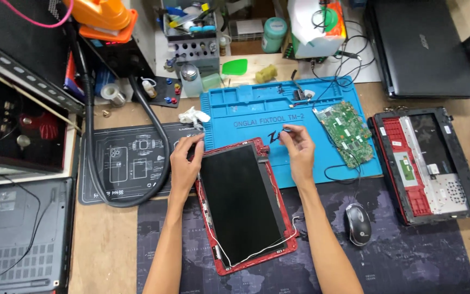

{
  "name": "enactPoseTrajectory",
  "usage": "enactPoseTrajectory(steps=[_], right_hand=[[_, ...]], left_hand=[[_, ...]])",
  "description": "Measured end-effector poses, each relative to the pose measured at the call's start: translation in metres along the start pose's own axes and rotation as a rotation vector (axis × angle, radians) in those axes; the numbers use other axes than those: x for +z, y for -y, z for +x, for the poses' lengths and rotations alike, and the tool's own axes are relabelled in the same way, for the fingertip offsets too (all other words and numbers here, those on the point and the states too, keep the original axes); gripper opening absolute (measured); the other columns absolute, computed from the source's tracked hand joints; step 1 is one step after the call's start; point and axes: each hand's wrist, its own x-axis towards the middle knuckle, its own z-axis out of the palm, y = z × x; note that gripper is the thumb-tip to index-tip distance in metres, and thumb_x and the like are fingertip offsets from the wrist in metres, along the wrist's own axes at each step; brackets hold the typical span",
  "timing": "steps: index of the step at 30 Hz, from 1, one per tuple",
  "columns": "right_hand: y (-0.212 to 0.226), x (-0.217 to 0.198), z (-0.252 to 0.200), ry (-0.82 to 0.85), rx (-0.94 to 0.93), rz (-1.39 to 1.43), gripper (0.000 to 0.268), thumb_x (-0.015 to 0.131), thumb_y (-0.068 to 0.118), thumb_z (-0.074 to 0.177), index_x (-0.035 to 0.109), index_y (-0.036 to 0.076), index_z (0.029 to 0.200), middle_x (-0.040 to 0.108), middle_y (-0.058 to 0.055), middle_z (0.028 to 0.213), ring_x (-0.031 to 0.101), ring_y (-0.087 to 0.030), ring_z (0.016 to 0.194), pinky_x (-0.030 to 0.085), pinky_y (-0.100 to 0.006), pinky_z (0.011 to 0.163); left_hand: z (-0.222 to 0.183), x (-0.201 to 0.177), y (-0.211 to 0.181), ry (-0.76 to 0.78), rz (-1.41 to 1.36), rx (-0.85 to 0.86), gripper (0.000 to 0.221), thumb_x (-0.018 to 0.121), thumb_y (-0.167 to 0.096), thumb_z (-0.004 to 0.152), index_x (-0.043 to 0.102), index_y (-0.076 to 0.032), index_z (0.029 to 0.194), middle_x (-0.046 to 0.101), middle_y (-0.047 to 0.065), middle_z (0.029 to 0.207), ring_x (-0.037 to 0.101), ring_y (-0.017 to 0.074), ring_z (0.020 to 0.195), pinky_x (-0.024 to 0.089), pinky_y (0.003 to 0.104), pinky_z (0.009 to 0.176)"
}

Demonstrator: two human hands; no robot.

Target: Disassembling a laptop screen assembly by removing screws and routing internal wires

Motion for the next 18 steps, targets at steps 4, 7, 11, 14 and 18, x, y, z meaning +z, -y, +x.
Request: enactPoseTrajectory(steps=[4,7,11,14,18], right_hand=[[0.013,0.02,-0.009,0.001,-0.037,0.07,0.016,0.069,0.007,0.098,0.067,0.005,0.114,0.07,-0.008,0.088,0.067,-0.012,0.079,0.055,-0.028,0.081],[0.022,0.042,-0.021,0.08,-0.014,0.075,0.017,0.069,0.009,0.098,0.068,0.004,0.114,0.072,-0.013,0.092,0.07,-0.017,0.08,0.058,-0.032,0.08],[0.029,0.057,-0.03,0.147,0.004,-0.027,0.023,0.076,0.007,0.092,0.071,0.005,0.115,0.076,-0.008,0.089,0.068,-0.01,0.079,0.057,-0.029,0.078],[0.047,0.059,-0.033,0.185,0.008,-0.071,0.025,0.079,0.009,0.09,0.072,0.007,0.114,0.077,-0.008,0.088,0.067,-0.008,0.079,0.057,-0.027,0.077],[0.068,0.063,-0.037,0.196,-0.029,-0.2,0.021,0.08,0.014,0.09,0.073,0.008,0.109,0.078,-0.008,0.085,0.068,-0.009,0.076,0.057,-0.028,0.075]], left_hand=[[0.002,0.018,-0.021,0.075,0.143,0.101,0.025,0.067,-0.022,0.102,0.073,-0.013,0.124,0.07,0.01,0.104,0.069,0.0293,0.101,0.048,0.041,0.094],[-0.002,0.034,-0.037,0.112,0.216,0.215,0.038,0.074,-0.038,0.095,0.072,-0.015,0.126,0.072,0.008,0.105,0.069,0.0268,0.104,0.048,0.039,0.095],[-0.008,0.048,-0.036,0.177,0.251,0.268,0.025,0.065,-0.035,0.1,0.072,-0.014,0.11,0.072,0.006,0.092,0.071,0.0255,0.091,0.051,0.035,0.083],[-0.01,0.045,-0.04,0.136,0.252,0.25,0.021,0.057,-0.029,0.106,0.071,-0.014,0.101,0.07,0.005,0.084,0.071,0.025,0.083,0.052,0.032,0.076],[-0.007,0.039,-0.048,0.072,0.298,0.262,0.025,0.059,-0.03,0.106,0.067,-0.015,0.088,0.062,0.001,0.071,0.068,0.0226,0.071,0.051,0.03,0.067]])
